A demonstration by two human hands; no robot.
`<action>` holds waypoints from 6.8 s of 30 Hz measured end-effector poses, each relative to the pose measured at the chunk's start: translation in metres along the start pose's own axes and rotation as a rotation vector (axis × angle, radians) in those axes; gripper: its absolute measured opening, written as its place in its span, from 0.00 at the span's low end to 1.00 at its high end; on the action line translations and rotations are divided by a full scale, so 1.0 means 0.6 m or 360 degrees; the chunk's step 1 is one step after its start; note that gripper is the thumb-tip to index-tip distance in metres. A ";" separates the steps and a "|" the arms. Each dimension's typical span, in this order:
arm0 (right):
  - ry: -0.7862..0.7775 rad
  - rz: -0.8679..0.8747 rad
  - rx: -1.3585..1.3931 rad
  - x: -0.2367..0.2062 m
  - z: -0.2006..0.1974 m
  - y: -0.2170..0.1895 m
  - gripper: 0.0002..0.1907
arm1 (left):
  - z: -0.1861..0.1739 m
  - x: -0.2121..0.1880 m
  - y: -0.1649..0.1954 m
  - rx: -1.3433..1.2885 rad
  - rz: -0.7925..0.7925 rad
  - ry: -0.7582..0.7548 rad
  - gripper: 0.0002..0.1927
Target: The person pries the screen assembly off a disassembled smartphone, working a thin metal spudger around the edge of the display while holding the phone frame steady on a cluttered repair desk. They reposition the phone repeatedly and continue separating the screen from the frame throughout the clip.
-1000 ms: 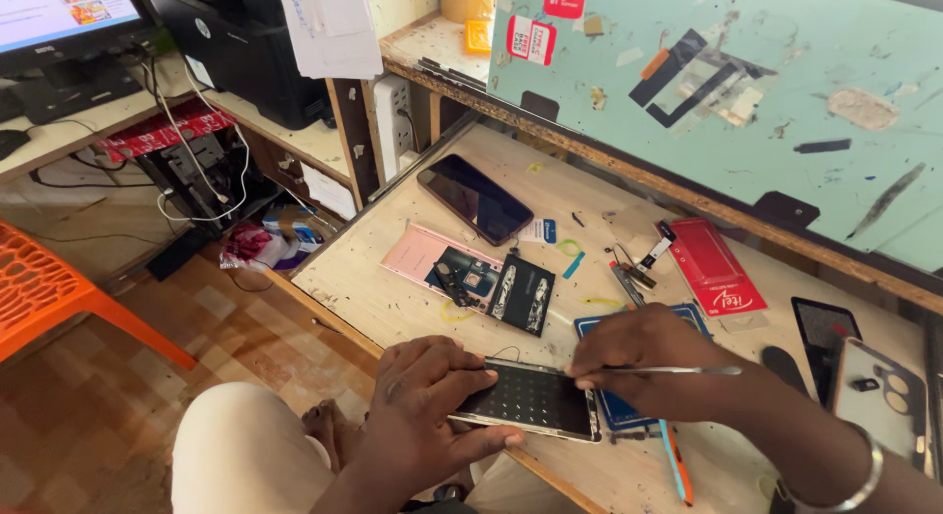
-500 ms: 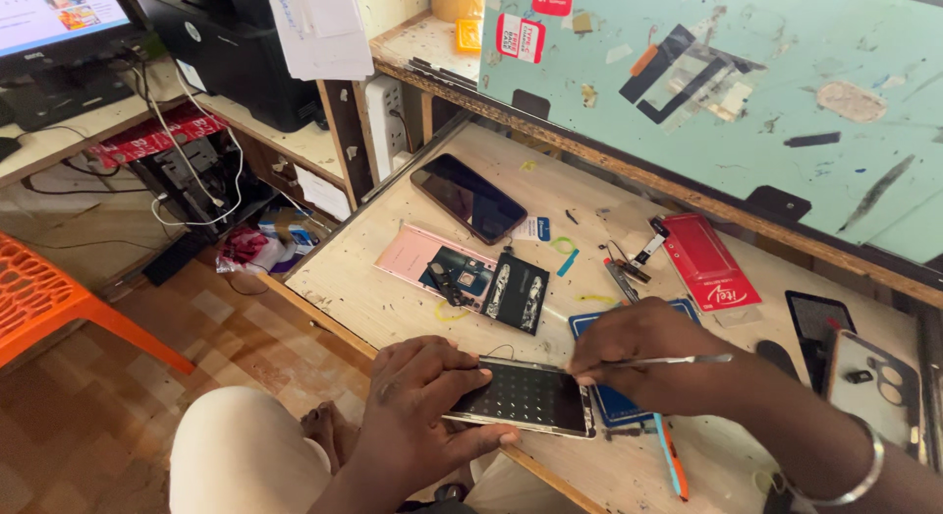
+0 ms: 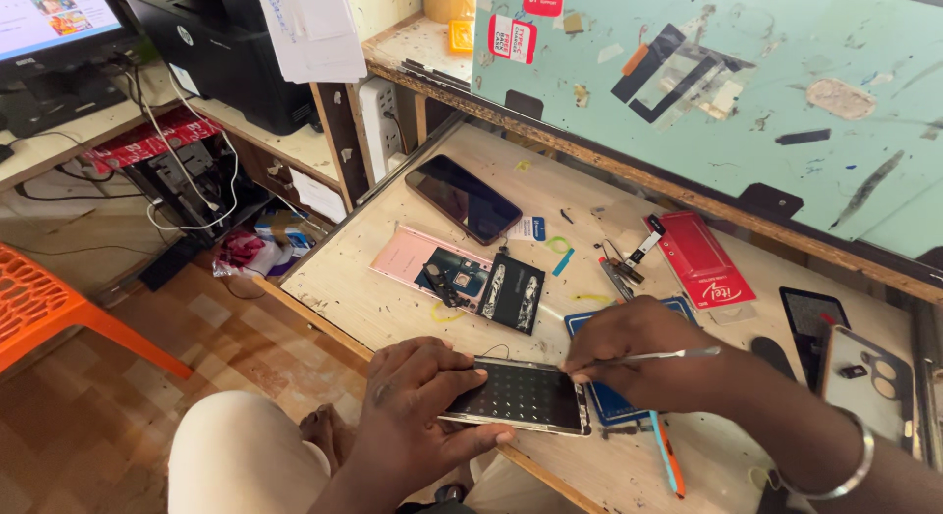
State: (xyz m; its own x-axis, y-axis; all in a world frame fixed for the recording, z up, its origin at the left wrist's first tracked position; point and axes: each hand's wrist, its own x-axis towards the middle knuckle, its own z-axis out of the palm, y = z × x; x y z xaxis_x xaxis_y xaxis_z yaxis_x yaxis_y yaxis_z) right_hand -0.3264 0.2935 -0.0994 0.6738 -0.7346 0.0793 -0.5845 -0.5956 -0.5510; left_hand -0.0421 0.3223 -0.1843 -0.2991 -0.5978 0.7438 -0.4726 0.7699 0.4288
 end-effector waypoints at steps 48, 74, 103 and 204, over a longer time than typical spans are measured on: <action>-0.0020 0.0190 0.0006 -0.006 -0.010 -0.011 0.06 | -0.005 -0.001 0.001 -0.0024 -0.0009 -0.0036 0.29; 0.0150 0.0230 0.0192 -0.012 0.004 0.023 0.10 | -0.003 -0.003 -0.003 -0.0002 0.0008 -0.0022 0.29; 0.0265 0.0166 0.0200 0.004 0.027 0.025 0.10 | -0.011 0.008 -0.009 0.0020 -0.0076 -0.0097 0.26; 0.0275 -0.0041 0.0123 0.020 0.053 0.010 0.08 | -0.008 0.005 -0.001 -0.0038 -0.0021 -0.0086 0.28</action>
State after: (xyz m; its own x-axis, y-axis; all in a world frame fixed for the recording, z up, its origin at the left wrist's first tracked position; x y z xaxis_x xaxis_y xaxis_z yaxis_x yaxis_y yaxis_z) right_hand -0.3074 0.2915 -0.1280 0.5966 -0.7683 0.2318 -0.5274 -0.5931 -0.6084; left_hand -0.0388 0.3212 -0.1800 -0.3376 -0.6185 0.7096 -0.4571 0.7667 0.4508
